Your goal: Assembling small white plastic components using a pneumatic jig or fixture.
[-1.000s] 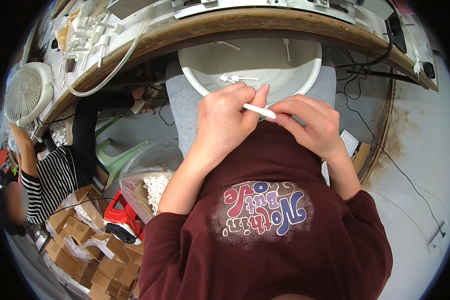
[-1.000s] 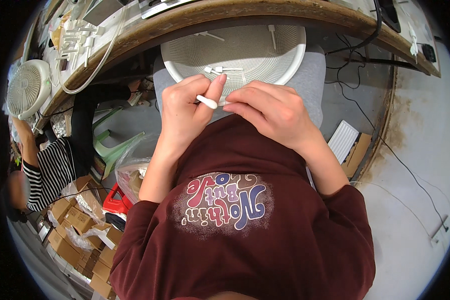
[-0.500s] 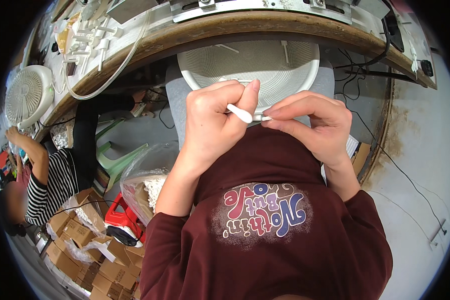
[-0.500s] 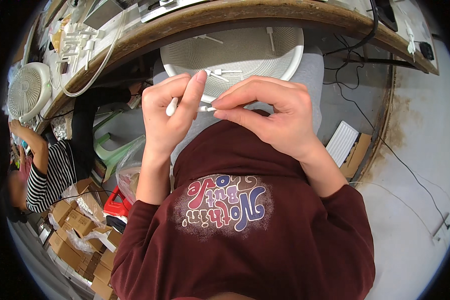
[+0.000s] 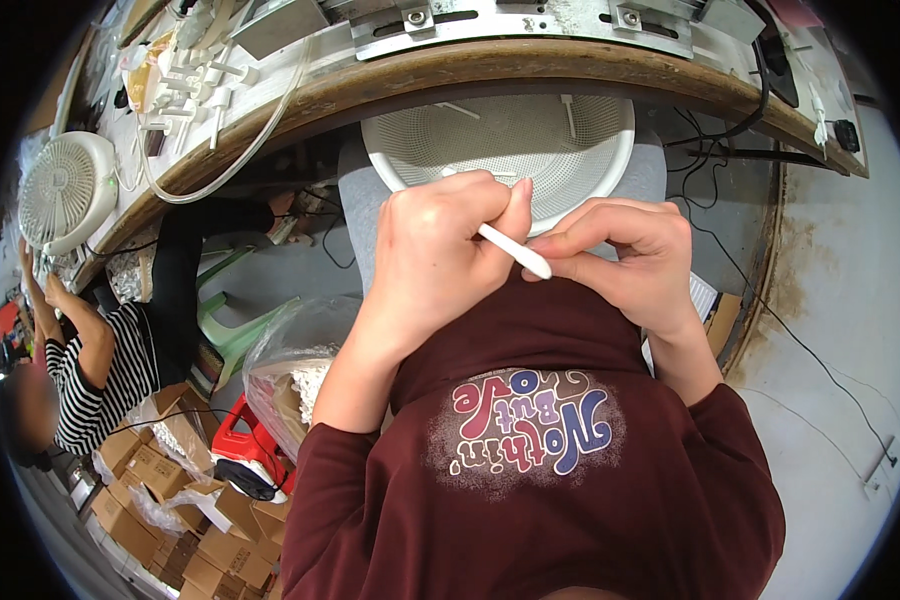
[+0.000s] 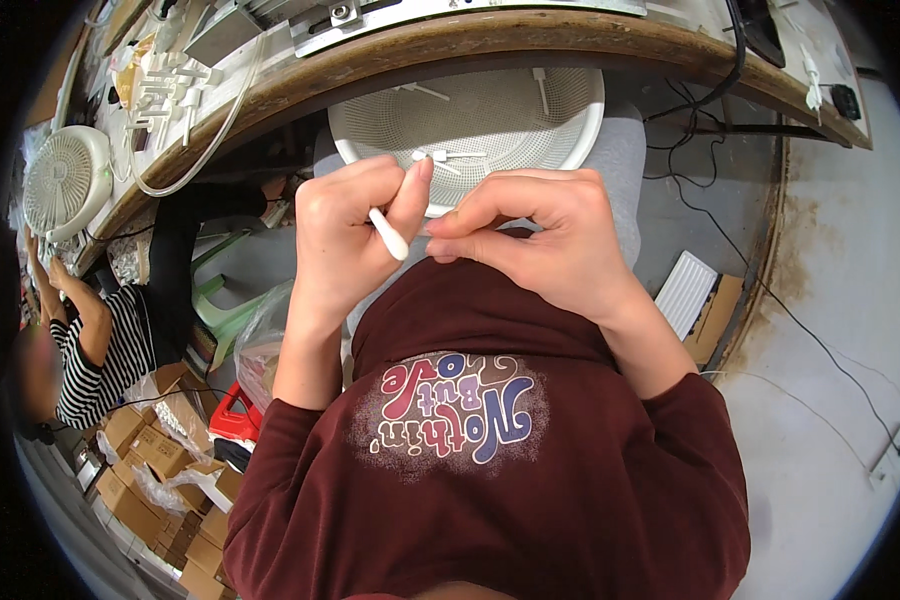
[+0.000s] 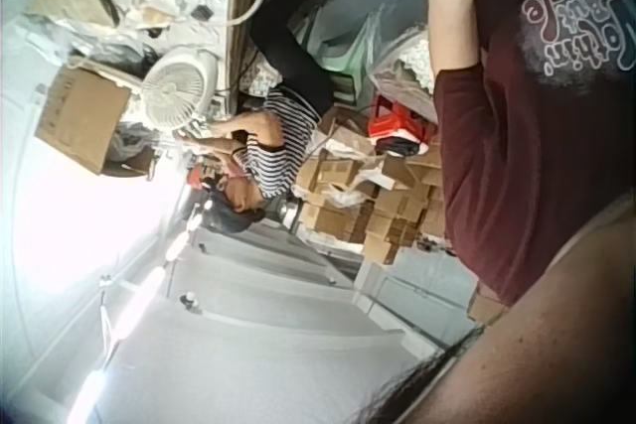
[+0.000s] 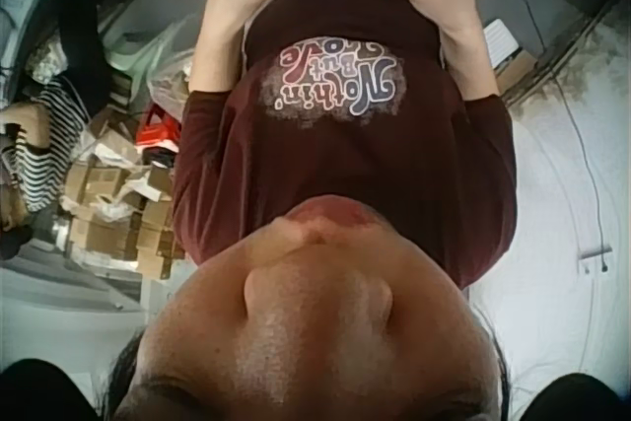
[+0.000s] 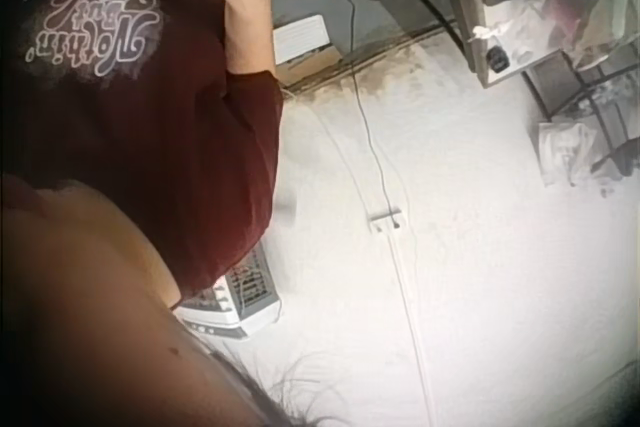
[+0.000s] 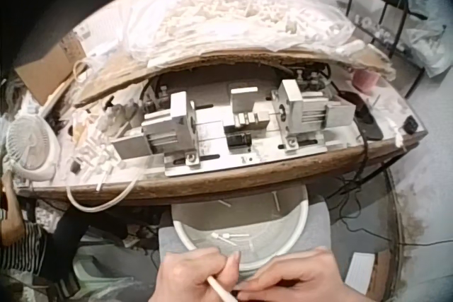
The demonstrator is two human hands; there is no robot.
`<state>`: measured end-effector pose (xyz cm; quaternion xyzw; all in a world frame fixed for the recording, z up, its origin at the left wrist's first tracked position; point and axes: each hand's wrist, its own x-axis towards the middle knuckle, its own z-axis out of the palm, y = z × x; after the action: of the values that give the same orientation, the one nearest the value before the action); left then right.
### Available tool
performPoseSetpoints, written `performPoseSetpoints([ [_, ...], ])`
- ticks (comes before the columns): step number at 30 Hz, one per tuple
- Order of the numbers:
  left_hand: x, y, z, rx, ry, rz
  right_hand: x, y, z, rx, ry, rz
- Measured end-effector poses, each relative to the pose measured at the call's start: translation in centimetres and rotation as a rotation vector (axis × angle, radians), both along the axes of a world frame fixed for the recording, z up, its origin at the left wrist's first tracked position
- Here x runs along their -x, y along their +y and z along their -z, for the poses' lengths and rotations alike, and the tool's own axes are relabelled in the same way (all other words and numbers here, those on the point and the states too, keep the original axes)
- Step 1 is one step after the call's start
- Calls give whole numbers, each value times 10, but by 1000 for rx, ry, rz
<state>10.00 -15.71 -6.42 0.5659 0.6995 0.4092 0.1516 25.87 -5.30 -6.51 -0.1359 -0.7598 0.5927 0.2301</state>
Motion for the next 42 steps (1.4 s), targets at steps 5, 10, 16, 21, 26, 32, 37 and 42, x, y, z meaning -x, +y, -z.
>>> performPoseSetpoints([
  [5, -4, 4, -6, -8, -14, -40, 2, 0, -1, 276, 53, 9],
  [10, -4, 17, 17, 140, -383, -33, 3, 9, 5, 502, 25, 165],
  [16, 18, 9, 99, 583, -1043, -70, -20, 39, 27, 524, -123, 284],
  [21, 11, 12, 113, 462, -385, 47, -15, 49, 10, 556, -90, 261],
  [26, 21, 33, -10, 270, -930, 286, 3, 83, -19, 701, 11, 210],
  [32, 38, 53, -67, -172, -382, 181, 46, 109, -78, 491, 34, 174],
  [37, 45, 67, -65, -167, -147, -1, 84, 164, -120, -207, 152, 386],
  [42, 44, 86, -40, -152, 308, -43, 145, 224, -145, -704, -114, 455],
])
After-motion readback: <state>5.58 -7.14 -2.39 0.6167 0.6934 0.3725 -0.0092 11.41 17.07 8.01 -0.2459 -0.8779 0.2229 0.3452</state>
